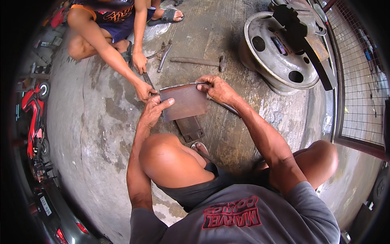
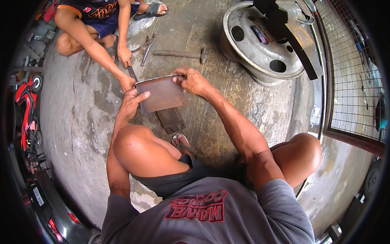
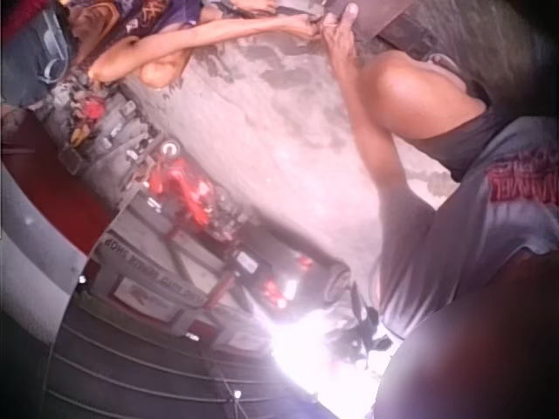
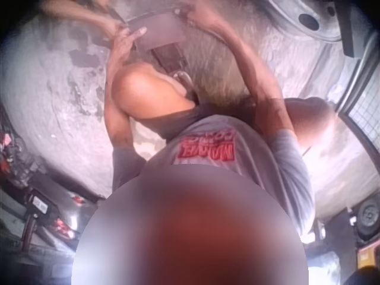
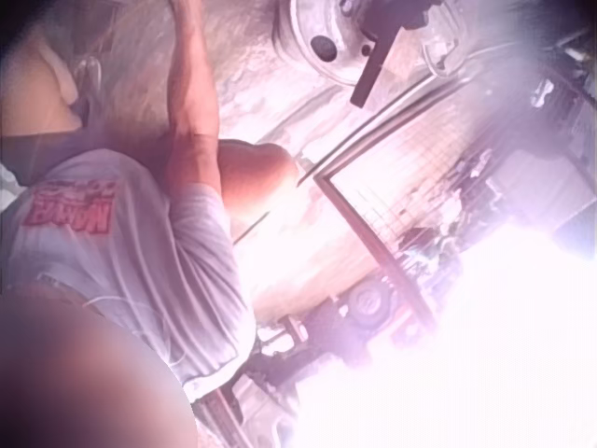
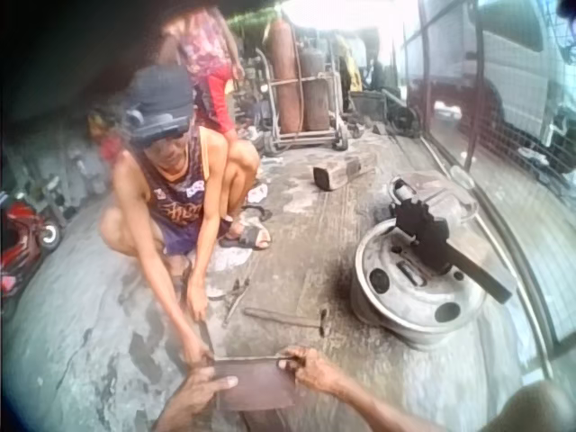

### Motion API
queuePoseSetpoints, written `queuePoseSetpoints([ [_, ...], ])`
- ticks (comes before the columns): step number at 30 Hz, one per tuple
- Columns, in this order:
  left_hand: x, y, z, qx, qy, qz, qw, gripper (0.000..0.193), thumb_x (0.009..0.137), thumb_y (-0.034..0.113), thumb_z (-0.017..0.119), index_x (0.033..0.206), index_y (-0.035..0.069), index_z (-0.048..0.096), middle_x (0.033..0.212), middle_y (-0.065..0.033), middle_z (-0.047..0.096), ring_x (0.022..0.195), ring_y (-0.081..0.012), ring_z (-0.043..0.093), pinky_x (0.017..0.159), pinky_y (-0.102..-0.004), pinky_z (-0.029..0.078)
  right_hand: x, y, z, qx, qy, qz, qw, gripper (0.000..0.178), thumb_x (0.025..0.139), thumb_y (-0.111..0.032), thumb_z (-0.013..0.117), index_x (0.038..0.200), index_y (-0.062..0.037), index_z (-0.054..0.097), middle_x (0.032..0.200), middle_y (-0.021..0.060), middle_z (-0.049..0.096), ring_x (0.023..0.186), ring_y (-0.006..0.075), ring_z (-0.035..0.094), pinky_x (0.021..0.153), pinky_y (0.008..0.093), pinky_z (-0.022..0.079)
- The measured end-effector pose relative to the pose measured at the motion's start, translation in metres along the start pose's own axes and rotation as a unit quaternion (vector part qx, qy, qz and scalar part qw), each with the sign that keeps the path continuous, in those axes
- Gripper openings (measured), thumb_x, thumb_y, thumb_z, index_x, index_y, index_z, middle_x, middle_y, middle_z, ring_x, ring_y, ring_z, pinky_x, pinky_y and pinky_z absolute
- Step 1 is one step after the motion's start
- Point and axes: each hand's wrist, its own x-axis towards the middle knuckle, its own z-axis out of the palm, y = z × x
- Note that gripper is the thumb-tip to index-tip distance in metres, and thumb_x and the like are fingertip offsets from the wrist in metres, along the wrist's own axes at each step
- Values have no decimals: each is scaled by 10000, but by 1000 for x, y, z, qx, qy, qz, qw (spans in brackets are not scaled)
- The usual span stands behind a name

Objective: The person sits on the floor and uses a hammer to repeatedly strike a rectangular metal part while a second person holds a wrench on it. They adjust the part and continue hammering to loosen or shape the metal.

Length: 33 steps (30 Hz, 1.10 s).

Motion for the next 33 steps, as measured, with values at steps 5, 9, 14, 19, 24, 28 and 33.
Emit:
queuePoseSetpoints([
  [5,-15,7,-1,229,122,77,963,278,966,238,710,1109,2,735,935,-96,749,784,-161,624,741,-348,510,8,-9,2,-29,21,171,985,763,1011,-690,462,1233,11,667,1076,182,725,1092,313,684,957,428,540],
  [9,-17,-9,15,507,127,307,795,368,926,152,695,1274,33,675,1102,-140,712,881,-280,687,769,-383,555,4,-4,32,335,-174,321,869,800,1005,-675,509,1313,59,590,1070,135,713,902,203,682,796,374,586],
  [14,-34,-64,37,649,-2,308,695,639,876,102,695,1473,-15,500,1356,-182,591,993,-316,663,876,-405,551,-5,14,80,404,-119,316,850,893,946,-315,779,1565,99,286,1199,182,668,853,167,662,775,339,582],
  [19,-27,-114,49,752,-61,320,573,618,947,166,632,1484,-81,451,1350,-198,565,977,-280,614,914,-374,519,-23,66,110,283,-124,373,875,826,954,-306,760,1545,99,348,1285,235,656,952,207,680,832,352,574],
  [24,-35,-134,67,764,-45,263,588,713,960,389,655,1462,-87,482,1373,-206,543,1009,-277,601,914,-377,514,-22,84,122,-3,-146,196,970,738,990,-401,667,1537,21,408,1336,282,636,1153,405,648,992,448,517],
  [28,-42,-136,72,711,-87,192,671,790,935,487,666,1452,-85,493,1379,-218,552,1016,-298,619,917,-386,518,-37,92,134,-165,-131,119,970,688,998,-395,626,1525,-4,421,1287,314,637,1205,461,613,1036,488,494],
  [33,-37,-124,63,654,-109,125,738,819,889,526,698,1440,-54,524,1434,-196,525,1119,-324,612,943,-422,507,-45,81,139,-64,-149,159,974,637,996,-345,629,1509,-9,456,1257,326,644,1209,460,618,1012,487,501],
])
